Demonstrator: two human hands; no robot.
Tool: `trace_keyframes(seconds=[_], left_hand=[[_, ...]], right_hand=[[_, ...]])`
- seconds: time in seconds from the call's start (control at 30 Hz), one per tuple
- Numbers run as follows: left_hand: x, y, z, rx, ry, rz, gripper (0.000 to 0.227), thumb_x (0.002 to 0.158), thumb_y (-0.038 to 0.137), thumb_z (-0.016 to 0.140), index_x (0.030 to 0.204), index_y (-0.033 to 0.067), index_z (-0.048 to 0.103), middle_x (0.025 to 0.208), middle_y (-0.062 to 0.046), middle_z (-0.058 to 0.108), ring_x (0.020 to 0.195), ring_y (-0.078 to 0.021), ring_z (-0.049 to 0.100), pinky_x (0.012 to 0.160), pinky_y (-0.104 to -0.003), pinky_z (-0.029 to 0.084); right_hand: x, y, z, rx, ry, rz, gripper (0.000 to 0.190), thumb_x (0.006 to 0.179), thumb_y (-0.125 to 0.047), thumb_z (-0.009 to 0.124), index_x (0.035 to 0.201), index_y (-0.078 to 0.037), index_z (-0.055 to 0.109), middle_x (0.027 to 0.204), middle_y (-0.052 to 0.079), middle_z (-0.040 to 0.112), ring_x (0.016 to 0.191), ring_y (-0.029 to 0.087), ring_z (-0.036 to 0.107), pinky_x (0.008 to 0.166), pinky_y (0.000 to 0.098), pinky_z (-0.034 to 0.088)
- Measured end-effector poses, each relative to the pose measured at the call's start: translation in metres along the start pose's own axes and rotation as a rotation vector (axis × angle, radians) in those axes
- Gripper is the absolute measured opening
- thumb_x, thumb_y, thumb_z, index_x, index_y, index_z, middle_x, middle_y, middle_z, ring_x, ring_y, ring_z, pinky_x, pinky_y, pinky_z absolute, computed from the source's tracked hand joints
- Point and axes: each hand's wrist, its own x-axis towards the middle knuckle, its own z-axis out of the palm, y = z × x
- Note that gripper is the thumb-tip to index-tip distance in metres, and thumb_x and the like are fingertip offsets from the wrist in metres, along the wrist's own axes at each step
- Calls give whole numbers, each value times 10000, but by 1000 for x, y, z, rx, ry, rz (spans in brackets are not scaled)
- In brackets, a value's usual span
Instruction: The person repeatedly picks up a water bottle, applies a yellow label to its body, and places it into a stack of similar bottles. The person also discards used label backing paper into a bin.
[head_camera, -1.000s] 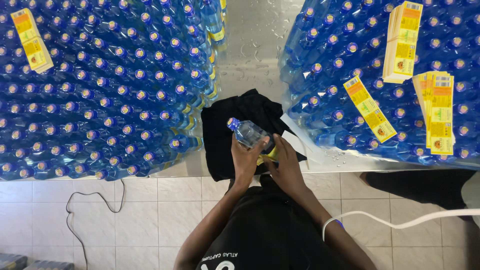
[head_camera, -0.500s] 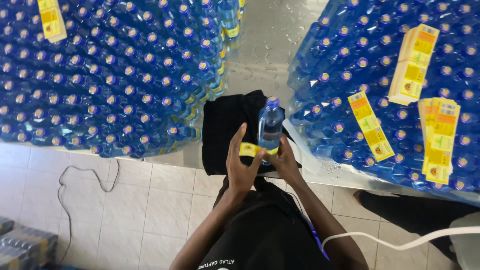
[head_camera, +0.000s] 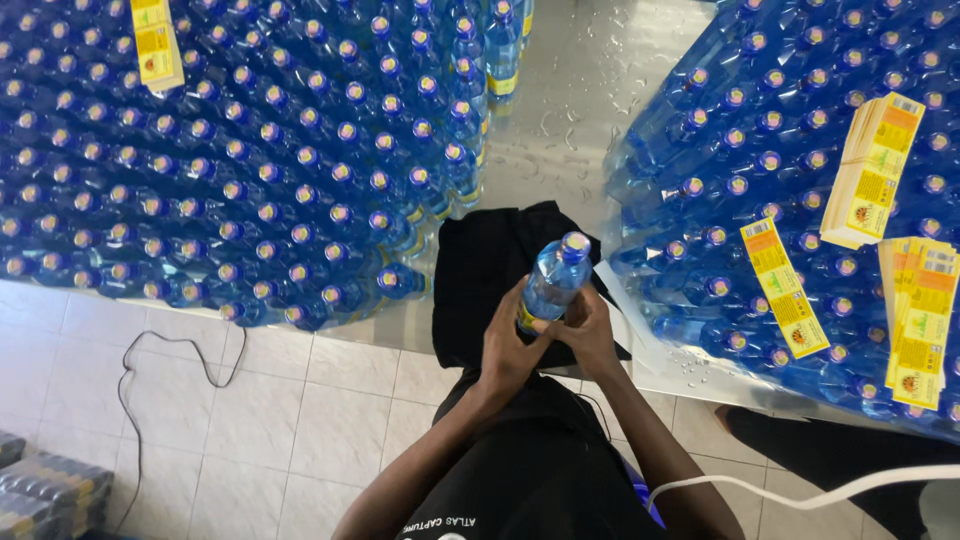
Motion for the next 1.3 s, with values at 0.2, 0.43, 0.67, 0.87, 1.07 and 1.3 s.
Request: trace_keyframes(seconds=[0.2, 0.43, 0.67, 0.87, 1.07, 1.3], left_hand=[[50, -33, -11, 56, 18, 89, 790, 950, 217, 833, 1646, 89, 481, 1640, -158, 562, 1551, -338, 481, 1336, -457, 327], [55, -36, -54, 109, -176, -161, 1024, 977, 154, 816, 1770, 156, 168, 1844, -159, 90, 1624, -434, 275, 1268, -581, 395], [30, -88, -62, 16, -200, -149, 965, 978, 115, 819, 1749, 120, 238, 1807, -182, 193, 1487, -430, 491, 1159, -476, 546], [64, -92, -25, 43, -398, -167, 806, 1053, 153, 728, 1729, 85, 294, 1691, -229, 406, 1463, -388, 559, 1171, -435, 552], [116, -41, 94, 6, -616, 89, 858, 980, 181, 813, 1697, 46, 361, 1667, -225, 428, 1578, -422, 407, 1288, -542, 375], [133, -15, 159, -43, -446, 286, 756, 796, 97, 895, 1469, 8, 562, 1339, -259, 641, 1272, -507, 645, 1099, -574, 526]], right_hand=[[44, 40, -2, -592, 35, -32, 862, 668, -380, 1059, 1341, -33, 646, 1276, 258, 721, 1291, 443, 672, 1109, 590, 513], [200, 36, 40, -665, 245, 45, 749, 771, -253, 979, 1380, -71, 584, 1224, 266, 661, 1105, 558, 707, 916, 605, 633], [283, 16, 115, -19, 365, 74, 722, 962, -258, 772, 1541, -17, 415, 1241, 203, 435, 969, 437, 675, 854, 466, 640], [236, 23, 73, -43, 247, -69, 827, 1111, -256, 672, 1753, -88, 178, 1741, 369, 108, 1595, 594, 207, 1260, 684, 375], [47, -34, -93, -836, 486, -475, 523, 992, -19, 764, 1497, -110, 667, 1488, 125, 641, 1317, 393, 642, 1085, 481, 559], [-52, -79, -222, -1716, 498, -399, 330, 923, -238, 862, 1222, -108, 804, 1215, 103, 775, 1193, 358, 727, 980, 469, 582]])
